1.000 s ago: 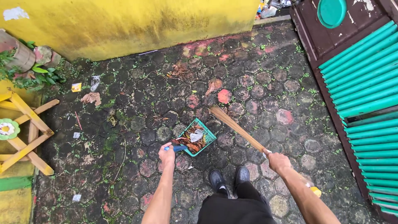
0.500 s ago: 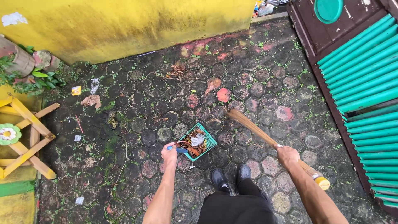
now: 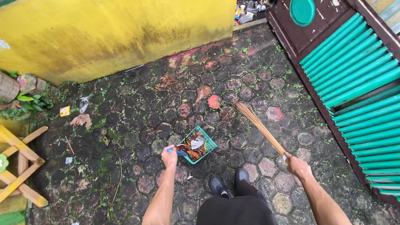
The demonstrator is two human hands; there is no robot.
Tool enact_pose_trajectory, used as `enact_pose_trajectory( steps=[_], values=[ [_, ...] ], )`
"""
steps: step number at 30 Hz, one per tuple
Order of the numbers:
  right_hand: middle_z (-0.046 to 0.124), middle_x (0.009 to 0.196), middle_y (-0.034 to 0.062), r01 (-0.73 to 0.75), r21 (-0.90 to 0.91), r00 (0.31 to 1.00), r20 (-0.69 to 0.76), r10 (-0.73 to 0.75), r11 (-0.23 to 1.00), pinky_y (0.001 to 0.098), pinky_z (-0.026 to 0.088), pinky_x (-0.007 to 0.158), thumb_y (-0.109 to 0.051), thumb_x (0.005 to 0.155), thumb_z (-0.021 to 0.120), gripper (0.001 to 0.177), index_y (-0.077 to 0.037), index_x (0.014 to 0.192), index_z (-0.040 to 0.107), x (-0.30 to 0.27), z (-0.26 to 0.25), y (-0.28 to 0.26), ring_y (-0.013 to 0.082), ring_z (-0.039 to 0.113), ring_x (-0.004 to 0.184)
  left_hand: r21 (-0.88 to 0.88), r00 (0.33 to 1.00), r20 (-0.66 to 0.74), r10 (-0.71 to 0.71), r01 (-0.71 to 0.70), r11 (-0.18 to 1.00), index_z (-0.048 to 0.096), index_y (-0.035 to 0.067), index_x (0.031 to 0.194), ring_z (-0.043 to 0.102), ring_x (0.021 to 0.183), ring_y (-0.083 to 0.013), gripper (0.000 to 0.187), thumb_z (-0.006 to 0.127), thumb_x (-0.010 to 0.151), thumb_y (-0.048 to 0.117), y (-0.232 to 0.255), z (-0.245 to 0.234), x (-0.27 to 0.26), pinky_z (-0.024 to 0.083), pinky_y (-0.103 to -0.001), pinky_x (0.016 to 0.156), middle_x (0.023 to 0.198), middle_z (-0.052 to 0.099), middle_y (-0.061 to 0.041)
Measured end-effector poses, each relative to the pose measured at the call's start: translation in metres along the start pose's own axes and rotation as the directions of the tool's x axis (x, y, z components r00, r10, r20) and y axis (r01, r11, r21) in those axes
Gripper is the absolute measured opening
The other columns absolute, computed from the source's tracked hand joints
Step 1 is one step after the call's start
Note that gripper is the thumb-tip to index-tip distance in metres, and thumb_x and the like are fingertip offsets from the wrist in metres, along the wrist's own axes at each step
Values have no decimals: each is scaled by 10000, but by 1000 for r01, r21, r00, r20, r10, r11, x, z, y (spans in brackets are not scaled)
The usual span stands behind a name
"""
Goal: Sweeping debris into a small basket using a stick broom on a paved surface
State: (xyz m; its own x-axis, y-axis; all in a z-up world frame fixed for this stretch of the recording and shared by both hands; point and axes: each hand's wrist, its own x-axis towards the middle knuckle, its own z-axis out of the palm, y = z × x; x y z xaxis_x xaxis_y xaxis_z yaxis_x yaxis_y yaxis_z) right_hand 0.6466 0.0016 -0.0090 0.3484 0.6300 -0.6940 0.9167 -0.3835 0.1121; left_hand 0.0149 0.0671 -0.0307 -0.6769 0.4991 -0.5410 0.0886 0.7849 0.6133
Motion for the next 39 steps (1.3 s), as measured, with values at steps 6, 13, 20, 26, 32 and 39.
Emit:
enact_pose_trajectory(
  steps=[6,13,20,26,32,39],
  values=[
    [761,1263,172,-5,67,998,59,1,998,497,560,1045,-304,878,635,785,-520,1551,292,-40,11,6,350,696,1227,65,1000,-4,-22,22,998,779,436,1042,686,1131,-289,222,720,828,436,1,13,20,551,-372,951,1144,719,-117],
    [754,951,77,-65,171,985,172,35,983,169,522,418,-119,1039,520,715,-429,1608,217,-83,-10,2,71,529,500,-75,999,-33,12,-14,997,819,257,973,723,988,-282,227,707,800,160,53,18,-6,535,-325,936,1046,783,-89],
    [745,1149,129,-30,188,997,72,16,982,370,616,841,-225,925,586,744,-446,1575,301,-80,-9,-2,251,711,964,-58,997,-41,64,-67,996,818,285,936,733,850,-257,194,746,778,198,56,52,9,562,-319,796,948,764,-97],
    [742,1272,185,-76,291,997,36,68,954,473,568,1035,-349,857,653,760,-478,1546,360,-76,18,-20,347,703,1208,-7,995,-5,99,-99,995,809,335,943,755,736,-255,212,780,739,289,59,65,24,589,-291,700,878,739,-144],
    [762,1237,203,-165,425,986,48,160,890,456,576,1018,-348,832,669,778,-475,1542,377,-98,37,-60,324,764,1105,-2,988,122,92,-92,996,817,303,1001,769,825,-256,288,784,717,266,100,51,12,611,-270,725,969,752,-163],
    [744,1289,191,-263,643,958,82,276,720,451,550,1015,-408,800,739,783,-512,1509,425,-129,100,-137,334,715,1191,-108,942,302,145,-118,987,824,210,1020,737,942,-361,400,848,625,147,111,73,62,667,-332,715,1106,693,-284]
  ],
)
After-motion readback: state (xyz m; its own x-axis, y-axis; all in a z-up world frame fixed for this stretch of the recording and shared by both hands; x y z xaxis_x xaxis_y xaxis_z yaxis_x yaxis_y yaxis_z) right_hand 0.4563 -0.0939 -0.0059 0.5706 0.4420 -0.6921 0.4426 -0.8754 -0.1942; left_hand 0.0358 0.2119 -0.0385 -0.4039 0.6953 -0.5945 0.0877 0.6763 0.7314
